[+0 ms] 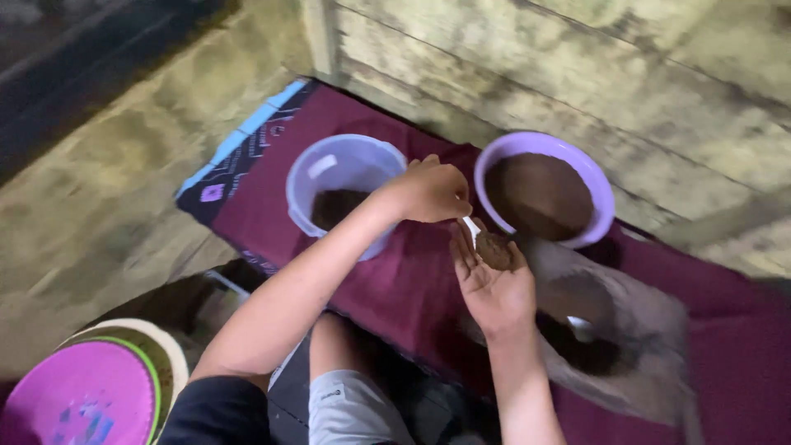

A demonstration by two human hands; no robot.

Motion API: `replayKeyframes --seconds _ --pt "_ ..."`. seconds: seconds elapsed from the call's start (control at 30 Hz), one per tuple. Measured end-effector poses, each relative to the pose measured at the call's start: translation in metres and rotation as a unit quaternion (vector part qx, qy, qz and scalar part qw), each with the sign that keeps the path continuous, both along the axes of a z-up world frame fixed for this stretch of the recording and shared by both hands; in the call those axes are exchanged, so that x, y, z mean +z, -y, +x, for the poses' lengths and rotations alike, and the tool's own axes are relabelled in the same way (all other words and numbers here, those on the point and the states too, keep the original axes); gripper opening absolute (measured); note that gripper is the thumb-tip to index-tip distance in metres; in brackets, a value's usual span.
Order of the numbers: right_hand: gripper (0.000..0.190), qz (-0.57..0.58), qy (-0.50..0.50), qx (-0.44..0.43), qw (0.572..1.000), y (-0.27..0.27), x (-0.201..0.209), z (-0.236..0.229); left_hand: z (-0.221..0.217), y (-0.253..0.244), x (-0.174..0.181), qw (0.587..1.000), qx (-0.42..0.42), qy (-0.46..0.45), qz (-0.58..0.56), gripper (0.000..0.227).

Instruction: Transferring brown powder between containers and a mortar using a spoon, then grinding it with a stone pestle.

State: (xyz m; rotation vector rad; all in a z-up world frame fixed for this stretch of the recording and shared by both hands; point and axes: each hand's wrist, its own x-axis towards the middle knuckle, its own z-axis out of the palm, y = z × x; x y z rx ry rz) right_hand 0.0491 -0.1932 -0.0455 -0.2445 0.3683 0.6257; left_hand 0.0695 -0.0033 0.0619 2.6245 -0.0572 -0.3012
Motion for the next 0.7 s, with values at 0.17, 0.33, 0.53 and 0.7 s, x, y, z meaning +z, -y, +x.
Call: replayKeyframes --seconds 0.17,0.33,0.53,0.7 --pt "0.054 -0.029 0.021 -0.073 0.997 0.076 -0.002 -0.008 0.023 0.073 -0.017 0.998 -0.050 -0.013 -0.028 0.029" --pt "0.057 -0.113 0.058 -0.154 0.980 0.144 -0.024 -0.013 0.036 0.125 -0.030 0.994 -0.107 -0.009 -0.031 0.028" --pt "0.062 -0.318 0.191 -0.139 0.918 0.203 -0.037 -0.012 0.053 0.153 -0.073 0.996 -0.067 -0.028 -0.053 0.026" --pt "0.051 -0.449 0.308 -0.130 0.829 0.211 -0.023 -0.013 0.047 0.163 -0.093 0.996 -0.078 0.038 0.003 0.027"
